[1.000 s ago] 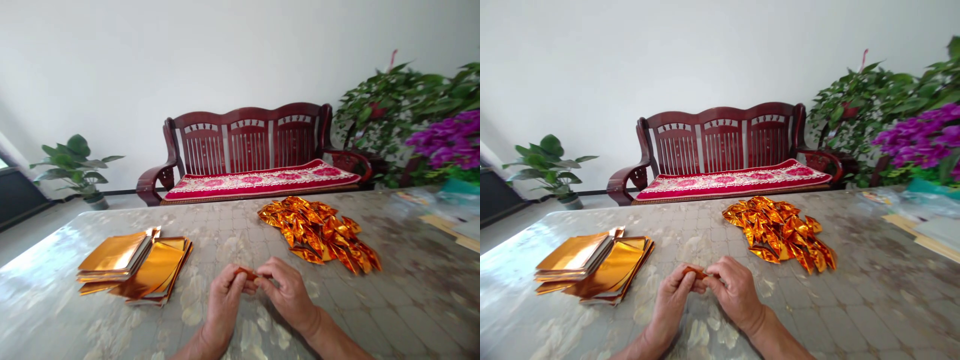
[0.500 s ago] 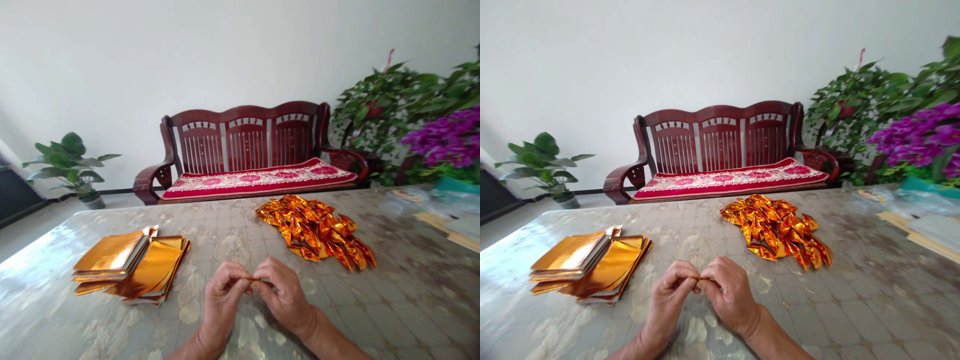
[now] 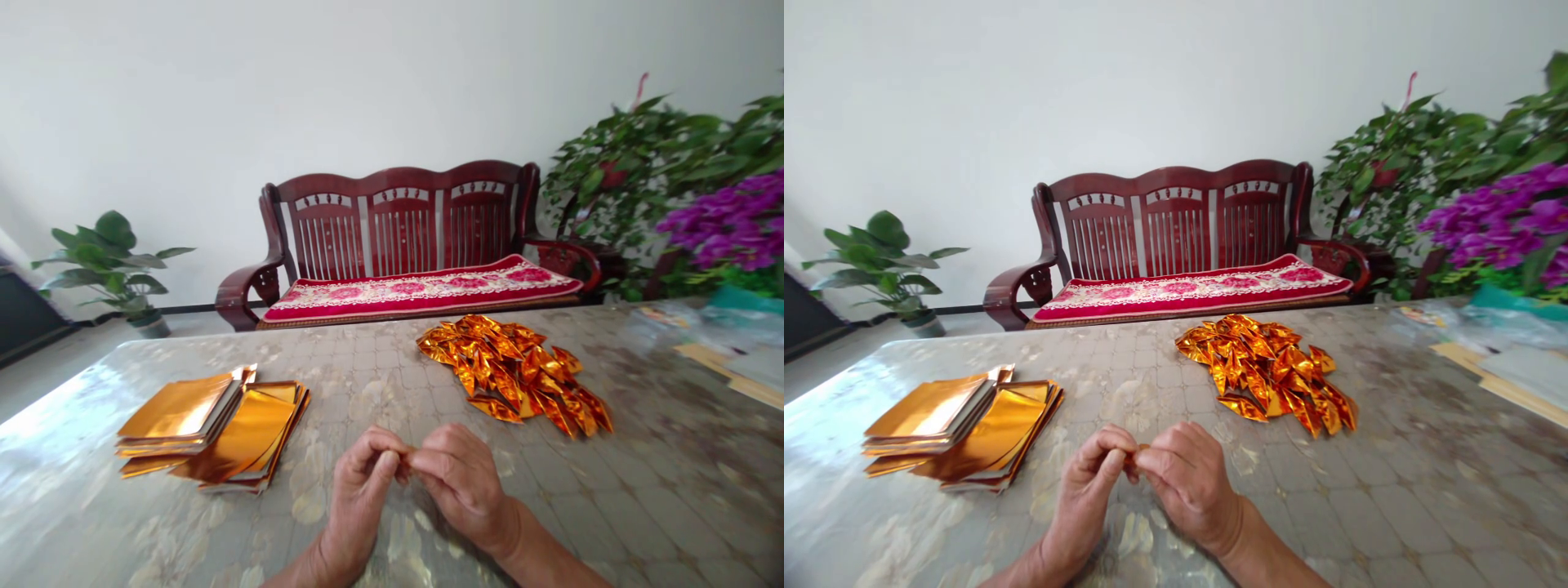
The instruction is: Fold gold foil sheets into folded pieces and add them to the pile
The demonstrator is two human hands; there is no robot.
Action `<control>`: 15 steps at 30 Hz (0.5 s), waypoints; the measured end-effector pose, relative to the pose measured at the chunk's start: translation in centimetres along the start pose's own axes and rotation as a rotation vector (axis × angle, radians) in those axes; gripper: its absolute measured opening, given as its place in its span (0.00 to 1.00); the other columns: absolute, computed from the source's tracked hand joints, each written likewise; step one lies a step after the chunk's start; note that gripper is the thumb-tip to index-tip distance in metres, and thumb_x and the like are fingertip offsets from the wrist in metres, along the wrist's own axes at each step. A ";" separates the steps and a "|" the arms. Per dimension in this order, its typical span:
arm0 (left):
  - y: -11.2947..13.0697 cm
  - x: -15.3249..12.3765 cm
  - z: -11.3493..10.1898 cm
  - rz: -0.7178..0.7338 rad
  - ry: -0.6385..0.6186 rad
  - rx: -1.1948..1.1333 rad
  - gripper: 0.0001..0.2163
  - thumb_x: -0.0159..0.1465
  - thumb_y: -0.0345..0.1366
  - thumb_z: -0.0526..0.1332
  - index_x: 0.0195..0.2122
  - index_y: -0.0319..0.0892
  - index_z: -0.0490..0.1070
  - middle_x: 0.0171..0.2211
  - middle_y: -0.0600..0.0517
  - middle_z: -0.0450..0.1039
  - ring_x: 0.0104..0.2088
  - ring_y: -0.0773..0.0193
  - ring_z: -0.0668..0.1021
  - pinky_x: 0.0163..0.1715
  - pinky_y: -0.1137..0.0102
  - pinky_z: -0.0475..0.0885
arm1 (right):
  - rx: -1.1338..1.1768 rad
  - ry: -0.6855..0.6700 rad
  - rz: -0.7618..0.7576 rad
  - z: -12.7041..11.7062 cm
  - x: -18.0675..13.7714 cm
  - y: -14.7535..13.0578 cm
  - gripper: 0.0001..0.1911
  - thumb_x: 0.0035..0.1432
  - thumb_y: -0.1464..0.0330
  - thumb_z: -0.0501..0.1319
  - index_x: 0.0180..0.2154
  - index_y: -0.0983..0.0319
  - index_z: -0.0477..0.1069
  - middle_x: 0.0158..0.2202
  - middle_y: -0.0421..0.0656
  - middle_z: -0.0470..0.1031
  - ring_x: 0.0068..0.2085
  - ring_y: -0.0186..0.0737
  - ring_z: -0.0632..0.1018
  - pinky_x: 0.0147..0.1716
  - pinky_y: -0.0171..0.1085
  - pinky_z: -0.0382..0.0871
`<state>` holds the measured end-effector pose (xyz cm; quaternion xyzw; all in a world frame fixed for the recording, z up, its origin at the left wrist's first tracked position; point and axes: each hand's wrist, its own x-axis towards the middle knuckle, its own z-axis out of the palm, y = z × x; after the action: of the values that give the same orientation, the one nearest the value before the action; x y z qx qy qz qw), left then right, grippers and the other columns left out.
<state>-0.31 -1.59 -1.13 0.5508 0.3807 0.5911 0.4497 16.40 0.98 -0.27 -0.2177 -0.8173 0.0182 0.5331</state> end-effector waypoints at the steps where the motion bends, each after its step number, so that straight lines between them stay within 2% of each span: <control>1: 0.0 0.0 0.1 -0.013 0.025 -0.019 0.07 0.66 0.39 0.61 0.34 0.42 0.74 0.29 0.54 0.69 0.26 0.69 0.72 0.30 0.74 0.69 | 0.002 -0.002 0.000 0.0 0.0 0.0 0.10 0.63 0.75 0.59 0.44 0.58 0.73 0.30 0.41 0.76 0.31 0.37 0.74 0.32 0.37 0.67; 3: 0.0 0.1 0.2 -0.020 0.082 -0.040 0.06 0.64 0.39 0.63 0.34 0.43 0.72 0.32 0.54 0.69 0.25 0.70 0.70 0.26 0.75 0.68 | 0.005 0.000 0.000 0.0 -0.1 0.1 0.09 0.62 0.75 0.60 0.43 0.58 0.73 0.31 0.41 0.76 0.31 0.37 0.74 0.32 0.37 0.66; 6: 0.3 0.3 0.2 0.021 0.120 0.028 0.07 0.62 0.38 0.65 0.29 0.42 0.71 0.31 0.54 0.67 0.25 0.71 0.68 0.23 0.76 0.65 | 0.002 0.003 0.016 0.1 0.0 0.1 0.08 0.62 0.75 0.60 0.42 0.58 0.73 0.30 0.40 0.76 0.31 0.37 0.73 0.31 0.37 0.65; 9: 0.5 0.3 0.0 0.063 0.123 0.135 0.08 0.63 0.36 0.64 0.26 0.42 0.73 0.29 0.54 0.67 0.25 0.69 0.69 0.24 0.75 0.66 | -0.005 -0.001 0.038 0.2 0.2 0.0 0.07 0.63 0.74 0.60 0.41 0.58 0.73 0.29 0.40 0.75 0.30 0.37 0.73 0.31 0.37 0.64; 15: 0.1 -0.1 -0.5 0.168 0.045 0.274 0.07 0.66 0.33 0.61 0.33 0.44 0.79 0.30 0.51 0.73 0.28 0.66 0.75 0.32 0.72 0.71 | -0.006 0.018 0.103 0.4 0.1 0.0 0.05 0.62 0.75 0.62 0.37 0.59 0.72 0.28 0.40 0.75 0.30 0.37 0.73 0.31 0.37 0.63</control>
<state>-0.78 -1.70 -1.10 0.6235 0.4205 0.5814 0.3106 16.06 1.11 -0.38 -0.2613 -0.8002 0.0411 0.5383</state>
